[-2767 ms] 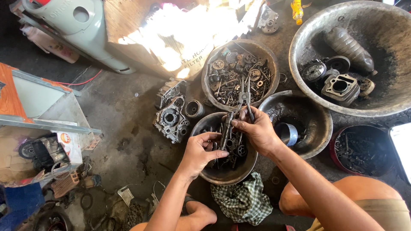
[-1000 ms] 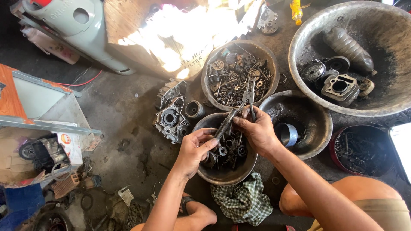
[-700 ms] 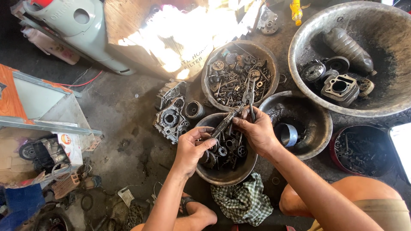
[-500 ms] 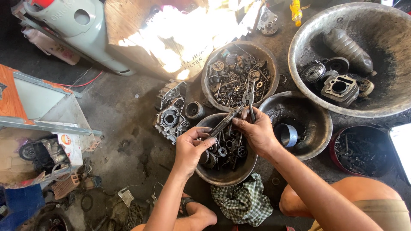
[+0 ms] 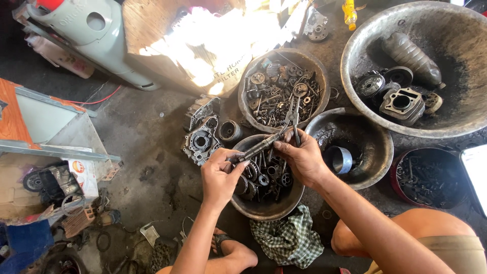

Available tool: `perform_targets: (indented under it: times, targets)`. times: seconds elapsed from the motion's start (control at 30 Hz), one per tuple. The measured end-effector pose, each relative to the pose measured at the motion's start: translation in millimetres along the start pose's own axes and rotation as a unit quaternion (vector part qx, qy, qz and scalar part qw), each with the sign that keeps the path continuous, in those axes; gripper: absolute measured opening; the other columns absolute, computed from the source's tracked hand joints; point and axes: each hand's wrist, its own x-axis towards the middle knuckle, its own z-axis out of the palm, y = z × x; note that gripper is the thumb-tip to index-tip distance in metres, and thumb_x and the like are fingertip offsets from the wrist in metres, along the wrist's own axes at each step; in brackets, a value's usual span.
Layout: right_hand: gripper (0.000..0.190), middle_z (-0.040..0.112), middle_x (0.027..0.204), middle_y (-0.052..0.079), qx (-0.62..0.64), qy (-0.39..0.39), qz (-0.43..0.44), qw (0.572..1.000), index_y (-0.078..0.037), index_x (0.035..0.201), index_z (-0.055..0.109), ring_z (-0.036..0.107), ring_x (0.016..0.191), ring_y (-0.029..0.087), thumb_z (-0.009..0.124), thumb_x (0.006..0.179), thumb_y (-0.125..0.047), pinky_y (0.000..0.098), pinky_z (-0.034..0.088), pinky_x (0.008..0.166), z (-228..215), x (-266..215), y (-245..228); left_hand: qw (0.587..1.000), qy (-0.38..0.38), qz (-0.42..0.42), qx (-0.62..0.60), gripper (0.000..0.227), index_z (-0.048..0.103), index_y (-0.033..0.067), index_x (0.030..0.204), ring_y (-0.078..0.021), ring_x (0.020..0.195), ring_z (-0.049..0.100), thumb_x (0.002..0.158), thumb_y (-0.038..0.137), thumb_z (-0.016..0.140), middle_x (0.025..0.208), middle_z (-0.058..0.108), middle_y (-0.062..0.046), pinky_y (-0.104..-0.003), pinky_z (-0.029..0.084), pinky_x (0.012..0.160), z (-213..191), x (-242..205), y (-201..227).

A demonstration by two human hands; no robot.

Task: The person sits on the floor and sorts various small mechanical parts from one metal bowl into another. They use pliers to pick up and move items such as gears, springs, and chains, occasionally inspecting them before placing them in the target bowl.

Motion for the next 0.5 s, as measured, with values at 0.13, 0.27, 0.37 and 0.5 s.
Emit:
perform_targets:
  times: [0.13,0.27,0.37,0.5]
  targets:
    - [0.029,0.061,0.07,0.003,0.004,0.0,0.007,1.0,-0.005,0.089,0.057,0.066,0.068,0.012,0.083,0.081,0.005,0.0237,0.059,0.064,0,0,1,0.999,0.0,0.034,0.026,0.023,0.082,0.0116,0.09,-0.0058,0.046,0.037,0.072,0.001,0.089,0.08,0.071,-0.002,-0.021,0.032,0.04,-2,2,7]
    - [0.03,0.056,0.067,0.002,0.032,-0.003,0.014,0.999,-0.007,0.087,0.055,0.063,0.065,0.012,0.082,0.082,0.005,0.026,0.059,0.064,-8,3,9,0.999,-0.021,0.032,-0.003,0.03,0.081,0.0106,0.106,-0.0031,0.045,0.038,0.077,0.005,0.088,0.091,0.076,-0.008,-0.021,0.034,0.041,-5,3,14]
    - [0.031,0.055,0.066,0.002,0.046,-0.007,0.016,0.999,-0.007,0.085,0.054,0.062,0.064,0.012,0.081,0.082,0.006,0.0263,0.059,0.064,-9,2,10,0.998,-0.034,0.059,0.002,0.027,0.08,0.0099,0.107,-0.0044,0.047,0.043,0.081,0.008,0.086,0.094,0.076,-0.009,-0.021,0.036,0.043,-6,4,15]
    - [0.031,0.053,0.066,0.002,0.056,-0.017,0.016,0.998,-0.007,0.086,0.053,0.061,0.063,0.012,0.08,0.082,0.008,0.0259,0.058,0.062,-7,-1,9,0.987,-0.04,0.153,0.031,0.02,0.081,0.0088,0.102,-0.0184,0.07,0.071,0.084,0.014,0.085,0.094,0.076,-0.009,-0.026,0.053,0.059,-10,6,23]
